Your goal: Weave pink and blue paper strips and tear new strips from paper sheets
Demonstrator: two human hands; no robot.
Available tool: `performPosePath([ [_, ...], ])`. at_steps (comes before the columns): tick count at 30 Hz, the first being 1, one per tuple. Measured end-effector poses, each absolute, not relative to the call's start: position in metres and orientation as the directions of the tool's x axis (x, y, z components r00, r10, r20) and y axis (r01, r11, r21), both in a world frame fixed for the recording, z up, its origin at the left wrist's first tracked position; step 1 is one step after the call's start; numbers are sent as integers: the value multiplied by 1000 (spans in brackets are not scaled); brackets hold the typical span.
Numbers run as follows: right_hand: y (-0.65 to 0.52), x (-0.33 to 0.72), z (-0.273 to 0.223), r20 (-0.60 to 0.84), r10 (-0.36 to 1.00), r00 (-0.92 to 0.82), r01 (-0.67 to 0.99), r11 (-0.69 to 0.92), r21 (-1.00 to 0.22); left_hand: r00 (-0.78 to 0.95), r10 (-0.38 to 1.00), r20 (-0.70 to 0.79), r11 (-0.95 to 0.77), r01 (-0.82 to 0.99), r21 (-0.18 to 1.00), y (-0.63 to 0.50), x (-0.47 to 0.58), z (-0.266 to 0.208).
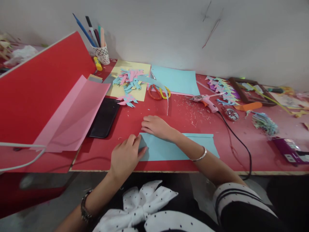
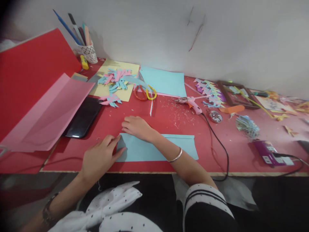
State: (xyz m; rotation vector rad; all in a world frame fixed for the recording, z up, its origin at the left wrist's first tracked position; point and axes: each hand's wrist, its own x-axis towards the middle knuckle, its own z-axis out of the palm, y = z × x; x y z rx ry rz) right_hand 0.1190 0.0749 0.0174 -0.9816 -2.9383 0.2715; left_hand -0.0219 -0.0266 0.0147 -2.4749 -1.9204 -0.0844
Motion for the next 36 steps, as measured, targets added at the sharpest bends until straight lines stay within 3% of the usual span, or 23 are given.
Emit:
performPosePath([
  [7, 73, 130, 17, 46, 609, -792, 563, 758, -331, 237, 971, 28, -238, 971, 28, -26, -21, 16],
  [13, 65, 134, 19, 59, 619, -783, 574, 756, -316, 250, 968, 14, -250, 966, 61, -24, -23, 13],
  [29, 74, 138, 7, 62, 616, -785, 540, 730, -420, 287, 955, -73, -284, 957, 51, -21, -23, 17],
  [36, 78, 140, 3, 97, 601, -794, 500, 734, -459, 294, 955, -39, -293, 955, 38, -21, -23, 17],
])
